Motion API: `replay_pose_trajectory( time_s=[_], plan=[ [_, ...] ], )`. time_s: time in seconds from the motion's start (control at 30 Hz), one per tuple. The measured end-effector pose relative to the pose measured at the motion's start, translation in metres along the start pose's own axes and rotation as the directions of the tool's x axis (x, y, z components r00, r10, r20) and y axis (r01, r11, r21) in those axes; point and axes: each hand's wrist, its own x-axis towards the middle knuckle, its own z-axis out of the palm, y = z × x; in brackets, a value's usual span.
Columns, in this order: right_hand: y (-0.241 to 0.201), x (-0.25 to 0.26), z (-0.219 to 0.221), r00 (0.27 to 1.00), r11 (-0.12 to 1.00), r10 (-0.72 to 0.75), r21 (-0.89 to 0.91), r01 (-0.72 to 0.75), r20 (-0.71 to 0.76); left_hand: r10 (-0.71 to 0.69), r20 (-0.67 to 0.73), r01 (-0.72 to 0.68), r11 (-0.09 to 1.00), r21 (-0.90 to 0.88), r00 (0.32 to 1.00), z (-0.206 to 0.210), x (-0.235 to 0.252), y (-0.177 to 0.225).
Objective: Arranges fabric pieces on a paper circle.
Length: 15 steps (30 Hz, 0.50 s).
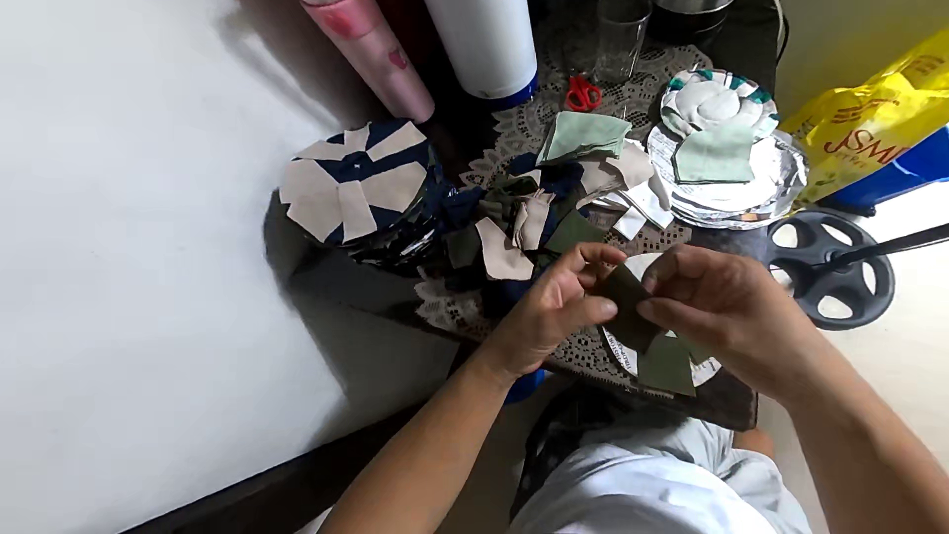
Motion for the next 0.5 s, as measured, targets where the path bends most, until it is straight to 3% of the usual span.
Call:
replay_pose_trajectory(
  time_s=[0.07, 0.17, 0.3, 0.5],
  plan=[
    [0.002, -0.005, -0.006, 0.997, 0.996, 0.07, -0.066, -0.067, 0.04, -0.073, 0.016, 0.072, 0.997, 0.037, 0.997, 0.004, -0.004, -0.002],
    [0.014, -0.007, -0.008, 0.973, 0.967, 0.223, -0.139, -0.214, 0.051, -0.146, -0.087, 0.161, 0.964, 0.211, 0.985, 0.013, -0.011, -0.012],
    [0.031, 0.0, -0.004, 0.925, 0.866, 0.38, -0.361, -0.347, 0.022, -0.155, -0.242, 0.268, 0.785, 0.559, 0.958, 0.024, -0.02, -0.026],
    [0.045, 0.015, -0.002, 0.927, 0.823, 0.372, -0.481, -0.302, 0.054, -0.101, -0.332, 0.31, 0.676, 0.668, 0.938, 0.025, -0.028, -0.032]
  ],
)
